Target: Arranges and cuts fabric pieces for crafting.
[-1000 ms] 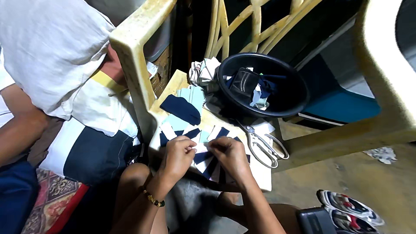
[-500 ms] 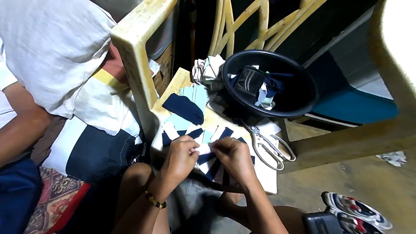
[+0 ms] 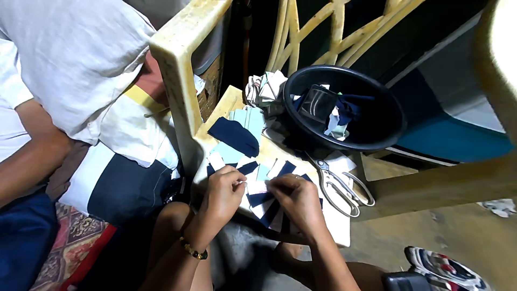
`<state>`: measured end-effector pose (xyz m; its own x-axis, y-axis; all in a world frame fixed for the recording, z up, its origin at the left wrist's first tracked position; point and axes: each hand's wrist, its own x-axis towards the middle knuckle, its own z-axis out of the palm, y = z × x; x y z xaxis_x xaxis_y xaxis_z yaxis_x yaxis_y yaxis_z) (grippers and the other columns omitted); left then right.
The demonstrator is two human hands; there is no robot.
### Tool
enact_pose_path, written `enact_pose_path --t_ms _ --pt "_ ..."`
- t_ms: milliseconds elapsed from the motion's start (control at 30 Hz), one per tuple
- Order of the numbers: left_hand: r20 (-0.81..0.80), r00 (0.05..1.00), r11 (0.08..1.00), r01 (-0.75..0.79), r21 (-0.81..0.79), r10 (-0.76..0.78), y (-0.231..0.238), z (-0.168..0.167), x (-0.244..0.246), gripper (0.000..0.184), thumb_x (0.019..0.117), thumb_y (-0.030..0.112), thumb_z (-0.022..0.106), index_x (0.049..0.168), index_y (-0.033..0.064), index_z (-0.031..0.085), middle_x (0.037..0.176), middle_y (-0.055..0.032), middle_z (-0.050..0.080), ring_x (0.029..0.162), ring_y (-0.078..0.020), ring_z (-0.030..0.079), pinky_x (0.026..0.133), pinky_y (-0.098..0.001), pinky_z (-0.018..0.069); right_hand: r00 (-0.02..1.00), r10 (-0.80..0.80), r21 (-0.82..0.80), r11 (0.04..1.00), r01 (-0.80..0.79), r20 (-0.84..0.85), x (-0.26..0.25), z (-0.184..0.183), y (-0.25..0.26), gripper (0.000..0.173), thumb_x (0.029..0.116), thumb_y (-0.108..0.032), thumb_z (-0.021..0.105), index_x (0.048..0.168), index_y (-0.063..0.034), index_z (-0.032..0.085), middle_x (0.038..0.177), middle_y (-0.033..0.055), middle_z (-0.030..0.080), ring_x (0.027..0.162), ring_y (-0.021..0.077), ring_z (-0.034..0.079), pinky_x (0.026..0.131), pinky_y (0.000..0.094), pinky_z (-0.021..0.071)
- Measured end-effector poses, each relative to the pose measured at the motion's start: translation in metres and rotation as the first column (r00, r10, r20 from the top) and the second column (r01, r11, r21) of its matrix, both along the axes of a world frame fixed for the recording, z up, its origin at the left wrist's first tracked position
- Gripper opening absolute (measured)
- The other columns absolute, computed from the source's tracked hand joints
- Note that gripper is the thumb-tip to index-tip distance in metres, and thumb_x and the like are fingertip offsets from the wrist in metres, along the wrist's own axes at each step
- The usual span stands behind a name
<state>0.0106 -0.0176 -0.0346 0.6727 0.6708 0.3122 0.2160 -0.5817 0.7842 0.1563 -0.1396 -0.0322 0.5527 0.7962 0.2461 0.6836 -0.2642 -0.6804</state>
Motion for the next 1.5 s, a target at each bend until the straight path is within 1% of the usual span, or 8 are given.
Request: enact_pose_path --t_ms 233,433,800,933,1067,1200,1367,1500 --pt "-0.066 0.992 0.994 0.112 0.01 -0.111 0.0 0.0 0.002 0.012 0.0927 0.006 0.069 0.096 -0.0001 0.078 0.102 -0.0147 0.071 0.086 -0.0154 0.068 0.079 -0.0242 0.0559 1.0 0.001 0.002 1.0 -0.001 0.006 -0.001 0.0 0.0 0.008 0.0869 -0.004 0.072 0.091 -0.003 0.079 0.09 0.0122 0.074 0.083 0.0238 0.071 0.077 0.0435 0.0571" --pt "-0.199 0.963 0.983 0.184 -0.003 -0.181 -0.002 0.006 0.003 0.013 0.0924 0.007 0.071 0.101 0.0013 0.079 0.107 -0.0181 0.068 0.096 -0.025 0.067 0.088 -0.0357 0.0553 1.0 -0.005 -0.001 1.0 0.005 0.005 -0.002 0.0 0.0 0.008 0.0872 -0.003 0.072 0.091 -0.0028 0.079 0.09 0.0129 0.074 0.084 0.0247 0.071 0.078 0.0438 0.0571" --pt "-0.226 0.96 0.986 0.164 -0.016 -0.163 -0.002 0.009 0.004 0.013 0.0918 0.006 0.071 0.101 0.0021 0.079 0.109 -0.0175 0.068 0.097 -0.0245 0.067 0.088 -0.0349 0.0552 0.997 -0.034 -0.072 0.997 0.039 0.067 -0.007 0.004 0.0 0.011 0.0892 -0.003 0.07 0.092 -0.0037 0.081 0.091 0.0154 0.071 0.089 0.0311 0.068 0.077 0.0481 0.0547" --pt "-0.247 0.952 0.984 0.172 -0.048 -0.178 -0.002 0.01 0.004 0.014 0.0927 0.006 0.071 0.103 0.0007 0.079 0.113 -0.0189 0.067 0.101 -0.026 0.067 0.091 -0.0368 0.0552 0.985 -0.057 -0.06 0.996 0.068 0.162 -0.01 0.005 -0.001 0.01 0.086 -0.002 0.072 0.088 -0.0045 0.081 0.09 0.0179 0.069 0.09 0.0366 0.066 0.075 0.0498 0.0529" --pt "-0.229 0.961 0.988 0.155 -0.018 -0.155 -0.002 0.009 0.004 0.014 0.0907 0.005 0.073 0.102 -0.0008 0.078 0.11 -0.0187 0.068 0.096 -0.0249 0.067 0.087 -0.0349 0.0559 0.965 -0.111 0.003 0.994 0.113 0.237 -0.011 -0.001 -0.001 0.008 0.0831 -0.004 0.074 0.083 -0.0072 0.082 0.084 0.0136 0.067 0.087 0.0335 0.063 0.072 0.0461 0.0513" --pt "-0.222 0.965 0.99 0.142 -0.019 -0.142 -0.002 0.008 0.004 0.016 0.0895 0.005 0.074 0.104 -0.0025 0.077 0.111 -0.0199 0.067 0.095 -0.025 0.067 0.086 -0.0337 0.0561 0.957 -0.123 0.019 0.992 0.122 0.264 -0.014 -0.002 0.001 0.008 0.0813 -0.003 0.075 0.08 -0.0075 0.081 0.082 0.0145 0.067 0.087 0.0361 0.062 0.073 0.0487 0.0507" --pt "-0.261 0.957 0.992 0.124 -0.027 -0.127 -0.003 0.01 0.004 0.023 0.0907 0.008 0.073 0.11 -0.0033 0.074 0.131 -0.0211 0.062 0.101 -0.0231 0.067 0.089 -0.0322 0.0555 0.973 -0.11 -0.045 0.992 0.121 0.204 -0.014 0.003 0.003 0.007 0.0827 -0.004 0.074 0.081 -0.006 0.081 0.088 0.0186 0.067 0.095 0.04 0.061 0.079 0.0519 0.0488" --pt "-0.28 0.954 0.993 0.117 0.016 -0.108 -0.005 0.01 0.004 0.031 0.0917 0.011 0.073 0.119 -0.0042 0.071 0.134 -0.0209 0.062 0.096 -0.0225 0.067 0.084 -0.0318 0.0551 0.979 -0.071 -0.09 0.992 0.09 0.19 -0.013 0.008 0.001 0.009 0.0856 -0.005 0.072 0.082 -0.0041 0.081 0.092 0.0213 0.068 0.098 0.0417 0.061 0.082 0.0527 0.0487"
